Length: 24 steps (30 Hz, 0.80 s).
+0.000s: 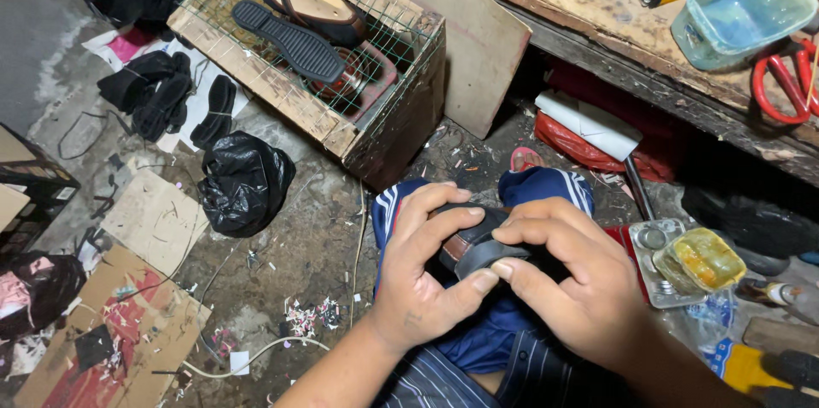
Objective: The person sits on the floor of a shoe workshop and attaches rubber soles to sandal uppers. They fit a sole onto an upper, press and align the parts by hand, then use a curved metal tool to press and tap the sole edge against the upper, working on one shoe at a time and placing finished pairs in a wire crate.
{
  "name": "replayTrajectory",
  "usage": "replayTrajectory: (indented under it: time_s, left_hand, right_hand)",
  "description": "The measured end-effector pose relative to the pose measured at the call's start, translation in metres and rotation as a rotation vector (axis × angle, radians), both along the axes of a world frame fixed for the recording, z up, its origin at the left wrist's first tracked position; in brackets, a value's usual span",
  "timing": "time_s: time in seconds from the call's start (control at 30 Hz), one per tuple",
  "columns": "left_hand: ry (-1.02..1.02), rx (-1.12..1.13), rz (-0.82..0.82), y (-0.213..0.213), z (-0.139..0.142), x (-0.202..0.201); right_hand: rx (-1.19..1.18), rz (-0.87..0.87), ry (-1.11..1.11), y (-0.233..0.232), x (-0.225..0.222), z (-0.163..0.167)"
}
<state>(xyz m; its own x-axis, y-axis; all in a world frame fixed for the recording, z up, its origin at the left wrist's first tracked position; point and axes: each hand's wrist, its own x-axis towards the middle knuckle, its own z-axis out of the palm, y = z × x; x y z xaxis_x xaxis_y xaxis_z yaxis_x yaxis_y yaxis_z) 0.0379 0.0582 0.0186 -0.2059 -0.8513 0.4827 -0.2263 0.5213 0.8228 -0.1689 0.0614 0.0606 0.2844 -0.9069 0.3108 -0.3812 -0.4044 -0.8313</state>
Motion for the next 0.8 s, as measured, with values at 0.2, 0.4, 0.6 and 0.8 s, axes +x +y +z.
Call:
replayTrajectory:
  time_s: [0.2, 0.4, 0.6, 0.8]
  left_hand:
    - [-0.023, -0.059, -0.003, -0.006, 0.005, 0.000]
    - [-0.022, -0.119, -0.010, -0.007, 0.008, -0.001]
    - [0.042, -0.051, 0.009, 0.002, 0.002, 0.002]
    - [0.169, 0.091, 0.025, 0.016, -0.025, 0.024]
  right_hand:
    - [-0.003, -0.007, -0.055, 0.000, 0.003, -0.004]
    - [-0.018, -0.008, -0.046, 0.001, 0.005, -0.007]
    - [0.037, -0.023, -0.002, 0.004, 0.011, -0.005]
    - [-0.125, -0.001, 0.172, -0.001, 0.030, -0.017]
